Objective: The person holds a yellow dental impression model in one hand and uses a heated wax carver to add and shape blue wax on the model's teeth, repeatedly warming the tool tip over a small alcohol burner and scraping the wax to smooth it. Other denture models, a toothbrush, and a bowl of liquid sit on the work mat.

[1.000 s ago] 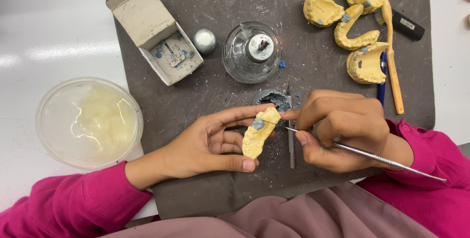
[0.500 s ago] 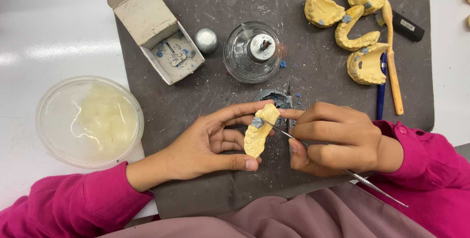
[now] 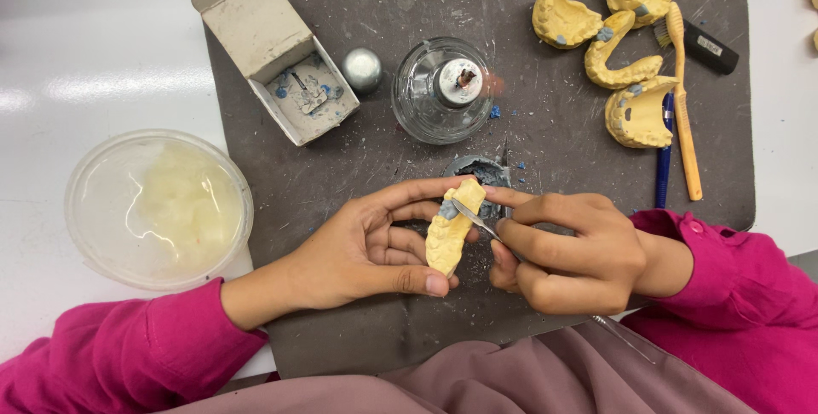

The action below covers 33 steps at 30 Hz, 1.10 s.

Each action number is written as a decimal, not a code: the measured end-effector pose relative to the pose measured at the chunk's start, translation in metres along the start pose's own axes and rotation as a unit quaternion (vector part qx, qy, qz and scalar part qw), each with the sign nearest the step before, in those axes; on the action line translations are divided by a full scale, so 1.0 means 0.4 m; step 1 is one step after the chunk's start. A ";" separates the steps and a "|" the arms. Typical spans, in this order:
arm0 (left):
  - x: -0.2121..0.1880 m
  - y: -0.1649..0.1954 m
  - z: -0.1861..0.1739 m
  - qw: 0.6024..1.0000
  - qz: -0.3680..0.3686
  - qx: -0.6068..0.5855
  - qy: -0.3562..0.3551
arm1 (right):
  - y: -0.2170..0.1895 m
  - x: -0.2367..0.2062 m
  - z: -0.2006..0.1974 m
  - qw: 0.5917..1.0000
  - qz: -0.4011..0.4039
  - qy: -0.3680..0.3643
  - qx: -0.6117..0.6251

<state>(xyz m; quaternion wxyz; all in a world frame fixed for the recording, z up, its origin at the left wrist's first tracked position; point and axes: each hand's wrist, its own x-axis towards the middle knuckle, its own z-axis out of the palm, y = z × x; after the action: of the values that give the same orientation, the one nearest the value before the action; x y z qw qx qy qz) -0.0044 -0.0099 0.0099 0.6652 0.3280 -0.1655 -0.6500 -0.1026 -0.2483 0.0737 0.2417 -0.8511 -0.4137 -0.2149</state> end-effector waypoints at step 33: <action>-0.001 0.006 -0.016 0.999 -0.012 0.005 -0.049 | 0.018 -0.018 -0.053 0.935 0.204 -0.021 0.288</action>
<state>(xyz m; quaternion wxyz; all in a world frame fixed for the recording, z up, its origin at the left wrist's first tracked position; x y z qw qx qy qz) 0.0015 -0.0084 0.0068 0.6469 0.3011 -0.1976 -0.6722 -0.1044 -0.2690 0.0848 0.5065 -0.8154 -0.2798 -0.0148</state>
